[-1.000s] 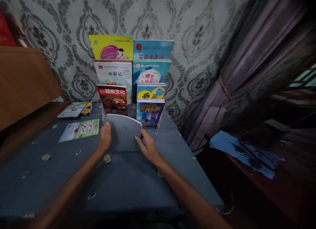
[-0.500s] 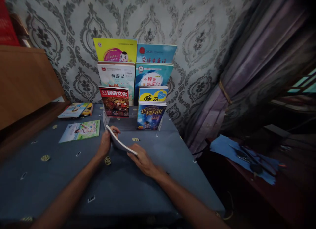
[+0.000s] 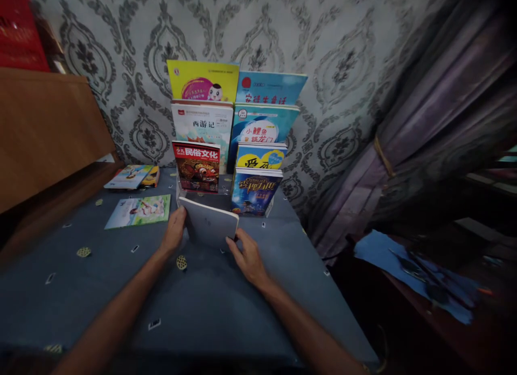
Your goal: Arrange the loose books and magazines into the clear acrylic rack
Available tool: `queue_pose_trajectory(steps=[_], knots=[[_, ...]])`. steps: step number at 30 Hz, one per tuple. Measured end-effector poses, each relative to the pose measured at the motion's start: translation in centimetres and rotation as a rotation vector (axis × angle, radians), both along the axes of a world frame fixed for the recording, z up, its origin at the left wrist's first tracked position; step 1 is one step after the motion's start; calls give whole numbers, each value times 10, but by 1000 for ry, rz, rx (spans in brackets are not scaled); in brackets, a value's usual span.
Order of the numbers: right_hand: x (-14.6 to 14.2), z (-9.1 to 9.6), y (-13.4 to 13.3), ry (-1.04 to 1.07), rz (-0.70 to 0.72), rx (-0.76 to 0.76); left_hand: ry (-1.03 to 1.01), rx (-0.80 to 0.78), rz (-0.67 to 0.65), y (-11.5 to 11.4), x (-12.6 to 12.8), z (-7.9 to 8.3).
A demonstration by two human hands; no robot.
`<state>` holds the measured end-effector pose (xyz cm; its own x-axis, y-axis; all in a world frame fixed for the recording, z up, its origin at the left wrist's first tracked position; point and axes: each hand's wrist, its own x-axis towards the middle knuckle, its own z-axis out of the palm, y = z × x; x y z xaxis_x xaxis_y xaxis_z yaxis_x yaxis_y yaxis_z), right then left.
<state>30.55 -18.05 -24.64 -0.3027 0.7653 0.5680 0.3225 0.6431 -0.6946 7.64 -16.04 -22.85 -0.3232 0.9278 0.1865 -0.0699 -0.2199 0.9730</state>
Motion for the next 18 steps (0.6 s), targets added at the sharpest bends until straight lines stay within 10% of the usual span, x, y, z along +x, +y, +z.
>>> queue_pose_trajectory(steps=[7,18], knots=[[1,10,2,-42,-82,81,421,173,-150,-3,-15,25],[-8,3,-9,-33,1,44,440,160,-92,-28,-21,25]])
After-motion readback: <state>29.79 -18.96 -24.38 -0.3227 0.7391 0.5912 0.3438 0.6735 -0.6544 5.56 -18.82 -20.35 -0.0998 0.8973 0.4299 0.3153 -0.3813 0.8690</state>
